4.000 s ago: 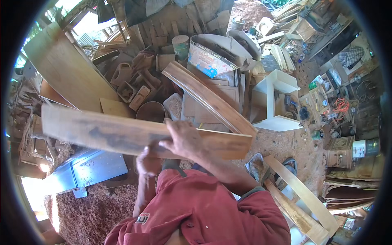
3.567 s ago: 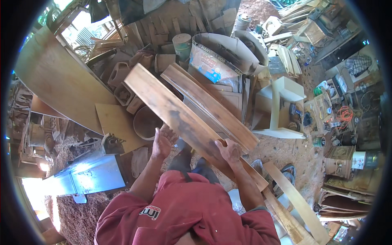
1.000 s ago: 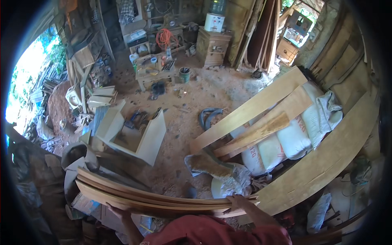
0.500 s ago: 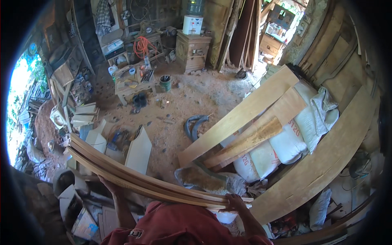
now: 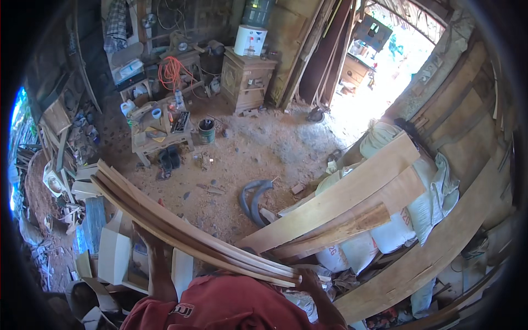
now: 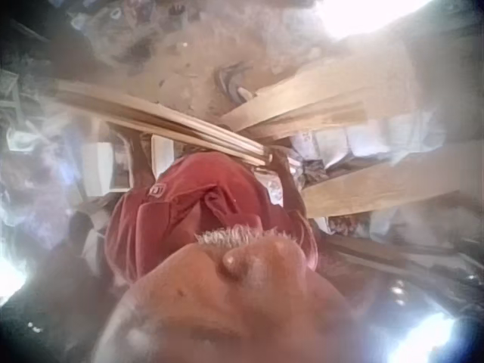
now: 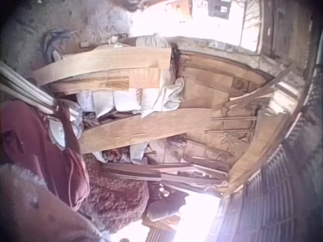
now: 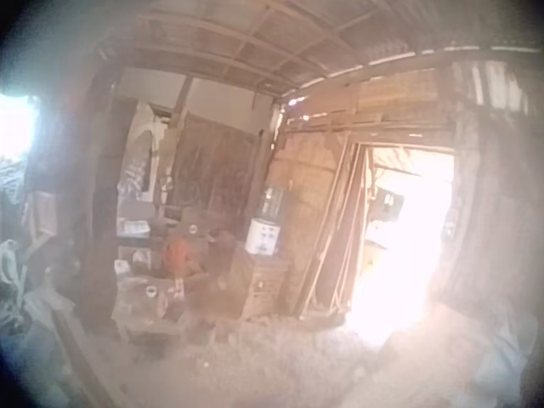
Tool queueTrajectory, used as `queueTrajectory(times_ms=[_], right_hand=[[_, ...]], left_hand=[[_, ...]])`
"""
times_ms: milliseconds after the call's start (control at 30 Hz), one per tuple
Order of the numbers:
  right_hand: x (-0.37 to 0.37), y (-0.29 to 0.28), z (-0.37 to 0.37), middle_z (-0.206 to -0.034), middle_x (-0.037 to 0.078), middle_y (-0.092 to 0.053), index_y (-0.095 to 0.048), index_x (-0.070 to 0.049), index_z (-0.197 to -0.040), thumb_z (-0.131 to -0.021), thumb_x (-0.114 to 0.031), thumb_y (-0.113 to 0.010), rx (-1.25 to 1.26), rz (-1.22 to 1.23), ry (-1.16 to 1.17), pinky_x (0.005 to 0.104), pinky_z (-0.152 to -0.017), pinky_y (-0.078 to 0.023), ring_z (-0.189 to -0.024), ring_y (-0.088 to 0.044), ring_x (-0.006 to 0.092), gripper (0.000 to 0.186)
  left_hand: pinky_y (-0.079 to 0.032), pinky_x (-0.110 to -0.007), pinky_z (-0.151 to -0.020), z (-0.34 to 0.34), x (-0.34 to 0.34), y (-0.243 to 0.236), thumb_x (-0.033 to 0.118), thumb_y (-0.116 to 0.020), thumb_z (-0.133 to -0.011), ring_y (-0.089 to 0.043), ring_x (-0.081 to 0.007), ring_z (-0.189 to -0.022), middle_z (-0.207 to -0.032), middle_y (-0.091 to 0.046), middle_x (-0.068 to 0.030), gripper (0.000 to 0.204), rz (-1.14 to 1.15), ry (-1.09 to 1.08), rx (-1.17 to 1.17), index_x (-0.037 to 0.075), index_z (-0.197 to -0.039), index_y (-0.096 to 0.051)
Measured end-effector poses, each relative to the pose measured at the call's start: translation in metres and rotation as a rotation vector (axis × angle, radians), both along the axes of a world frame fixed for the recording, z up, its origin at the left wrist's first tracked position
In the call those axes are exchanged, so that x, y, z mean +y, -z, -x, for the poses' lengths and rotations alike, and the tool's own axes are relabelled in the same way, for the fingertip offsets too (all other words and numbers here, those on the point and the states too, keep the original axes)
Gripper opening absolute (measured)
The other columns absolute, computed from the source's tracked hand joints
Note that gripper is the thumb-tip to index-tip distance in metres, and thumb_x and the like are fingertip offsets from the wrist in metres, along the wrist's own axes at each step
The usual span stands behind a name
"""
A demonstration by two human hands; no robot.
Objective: The person picks up several wood planks, aligns them to check their edges, and then passes the edge of one plank across a jointer machine multiple times.
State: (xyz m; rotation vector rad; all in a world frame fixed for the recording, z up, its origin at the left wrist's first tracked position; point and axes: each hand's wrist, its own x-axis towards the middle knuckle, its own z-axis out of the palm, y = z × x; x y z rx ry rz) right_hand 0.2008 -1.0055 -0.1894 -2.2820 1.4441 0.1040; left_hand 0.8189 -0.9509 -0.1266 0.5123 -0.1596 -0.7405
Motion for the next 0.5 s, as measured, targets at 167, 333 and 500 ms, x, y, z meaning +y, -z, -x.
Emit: queueTrajectory(times_ms=[167, 333, 500], right_hand=[[-0.058, -0.009, -0.037, -0.124, 0.022, -0.062, -0.056, -0.009, -0.132, -0.049, -0.065, -0.091, 0.044, -0.067, 0.096, 0.0537, -0.100, -0.046, -0.115, -0.058, 0.0426, 0.107], [-0.120, 0.029, -0.062, -0.126, 0.024, -0.062, -0.055, -0.008, -0.134, -0.050, -0.071, -0.088, 0.026, -0.180, 0.300, 0.0540, -0.100, -0.046, -0.117, -0.059, 0.0439, 0.110], [-0.197, 0.013, -0.096, -0.119, 0.024, -0.065, -0.057, -0.006, -0.130, -0.053, -0.072, -0.086, 0.002, -0.266, 0.494, 0.0539, -0.098, -0.048, -0.113, -0.062, 0.0437, 0.106]], left_hand=[[-0.048, -0.047, -0.102, -0.015, -0.118, -0.005, 0.069, -0.045, -0.094, -0.062, -0.0350, -0.115, -0.128, -0.060, -0.0189, 0.079, -0.095, 0.032, -0.059, 0.010, -0.146, -0.043], [-0.058, -0.045, -0.086, -0.026, -0.299, 0.040, 0.068, -0.046, -0.095, -0.068, -0.0303, -0.099, -0.114, -0.067, -0.0152, 0.073, -0.100, 0.271, -0.051, 0.007, -0.135, -0.052], [-0.057, -0.046, -0.089, -0.028, -0.492, 0.078, 0.072, -0.042, -0.095, -0.067, -0.0291, -0.104, -0.121, -0.065, -0.0115, 0.076, -0.176, 0.510, -0.076, 0.010, -0.139, -0.051]])
